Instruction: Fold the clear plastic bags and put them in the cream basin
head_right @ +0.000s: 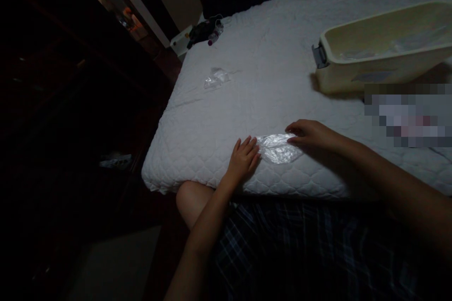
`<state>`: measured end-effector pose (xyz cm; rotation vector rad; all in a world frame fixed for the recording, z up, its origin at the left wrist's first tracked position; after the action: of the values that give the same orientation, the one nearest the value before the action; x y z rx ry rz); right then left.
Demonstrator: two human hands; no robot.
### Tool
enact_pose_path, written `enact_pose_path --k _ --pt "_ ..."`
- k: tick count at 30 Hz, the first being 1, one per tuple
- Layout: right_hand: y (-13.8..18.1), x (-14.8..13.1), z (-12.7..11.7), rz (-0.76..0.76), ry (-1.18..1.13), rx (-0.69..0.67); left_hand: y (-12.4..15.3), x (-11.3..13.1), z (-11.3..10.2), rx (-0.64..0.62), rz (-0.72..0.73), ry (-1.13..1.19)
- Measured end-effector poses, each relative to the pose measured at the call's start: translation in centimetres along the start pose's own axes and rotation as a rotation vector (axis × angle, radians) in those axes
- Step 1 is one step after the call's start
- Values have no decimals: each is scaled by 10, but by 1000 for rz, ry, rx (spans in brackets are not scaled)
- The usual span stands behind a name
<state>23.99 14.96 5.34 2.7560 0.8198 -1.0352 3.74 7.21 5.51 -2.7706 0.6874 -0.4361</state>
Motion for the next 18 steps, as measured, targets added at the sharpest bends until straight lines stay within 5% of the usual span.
enact_pose_path --k 9,15,18 --pt "-3 -4 22 47 -51 -21 -4 -27 -6 106 -226 212" --pt "-8 -17 25 49 -198 -113 -14 -46 8 -31 -419 291" --pt "-12 -27 26 32 -225 -167 -18 -48 3 20 -442 422"
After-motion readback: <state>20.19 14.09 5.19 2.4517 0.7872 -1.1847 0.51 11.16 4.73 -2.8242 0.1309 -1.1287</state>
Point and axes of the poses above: each hand's wrist, its own y-axis away from the middle knuckle, its own z-axis out of the palm, x = y × z, the point moved 8 cm from there along -y, towards the middle knuckle, and after that the axes turned 9 degrees about -z, right-handed, at the moved point
